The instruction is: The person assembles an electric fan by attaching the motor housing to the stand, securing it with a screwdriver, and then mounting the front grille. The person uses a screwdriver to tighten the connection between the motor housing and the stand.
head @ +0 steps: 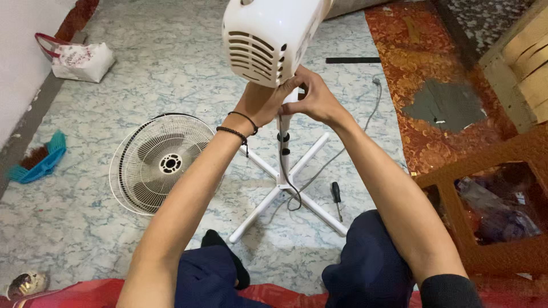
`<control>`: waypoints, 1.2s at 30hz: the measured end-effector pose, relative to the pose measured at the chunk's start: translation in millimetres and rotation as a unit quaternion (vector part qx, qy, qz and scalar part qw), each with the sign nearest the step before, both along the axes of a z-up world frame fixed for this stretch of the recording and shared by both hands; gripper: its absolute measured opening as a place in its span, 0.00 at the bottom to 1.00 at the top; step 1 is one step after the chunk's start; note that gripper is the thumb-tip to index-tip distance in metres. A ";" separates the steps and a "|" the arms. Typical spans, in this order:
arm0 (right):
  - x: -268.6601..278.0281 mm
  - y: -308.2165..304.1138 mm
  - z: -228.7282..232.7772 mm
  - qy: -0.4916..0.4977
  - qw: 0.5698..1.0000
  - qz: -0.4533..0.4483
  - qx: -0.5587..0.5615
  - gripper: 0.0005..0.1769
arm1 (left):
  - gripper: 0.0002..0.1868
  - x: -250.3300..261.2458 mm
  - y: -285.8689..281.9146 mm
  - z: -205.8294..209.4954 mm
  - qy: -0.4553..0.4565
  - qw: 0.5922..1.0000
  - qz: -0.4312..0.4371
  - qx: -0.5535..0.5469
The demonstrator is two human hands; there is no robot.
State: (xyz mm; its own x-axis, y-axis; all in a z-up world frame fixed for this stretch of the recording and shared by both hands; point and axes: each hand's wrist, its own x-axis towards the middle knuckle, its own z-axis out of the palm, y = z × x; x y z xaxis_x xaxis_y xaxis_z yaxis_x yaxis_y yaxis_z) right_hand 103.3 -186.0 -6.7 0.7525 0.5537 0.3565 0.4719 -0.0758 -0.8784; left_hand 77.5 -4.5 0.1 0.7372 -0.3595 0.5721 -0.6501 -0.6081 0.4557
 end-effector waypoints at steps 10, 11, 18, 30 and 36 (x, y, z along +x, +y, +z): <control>9.0 0.5 -9.3 0.050 0.997 0.054 0.003 0.42 | 0.21 4.9 12.7 -24.3 -0.108 0.990 0.064 0.059; 11.7 0.4 -9.7 0.061 0.997 0.050 -0.005 0.40 | 0.19 8.1 14.9 -28.0 -0.137 0.984 0.068 0.092; 5.5 -1.7 -7.1 0.117 0.989 0.089 0.016 0.40 | 0.16 20.1 18.0 -49.4 -0.228 0.949 0.094 0.195; 2.5 0.1 -8.8 0.101 0.994 0.047 0.001 0.42 | 0.10 24.6 23.0 -59.6 -0.178 0.968 0.110 0.142; -0.6 -9.6 -10.3 0.054 0.997 0.051 -0.027 0.33 | 0.15 9.7 21.3 -43.8 -0.011 0.997 0.062 0.043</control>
State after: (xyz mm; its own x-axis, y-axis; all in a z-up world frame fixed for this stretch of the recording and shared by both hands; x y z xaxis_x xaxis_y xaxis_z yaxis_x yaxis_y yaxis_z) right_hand 102.7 -195.6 -17.0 0.7240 0.6451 0.2442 0.3832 -0.0818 -0.9200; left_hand 87.2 16.8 -43.7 0.7666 -0.3147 0.5598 -0.5766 -0.7211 0.3842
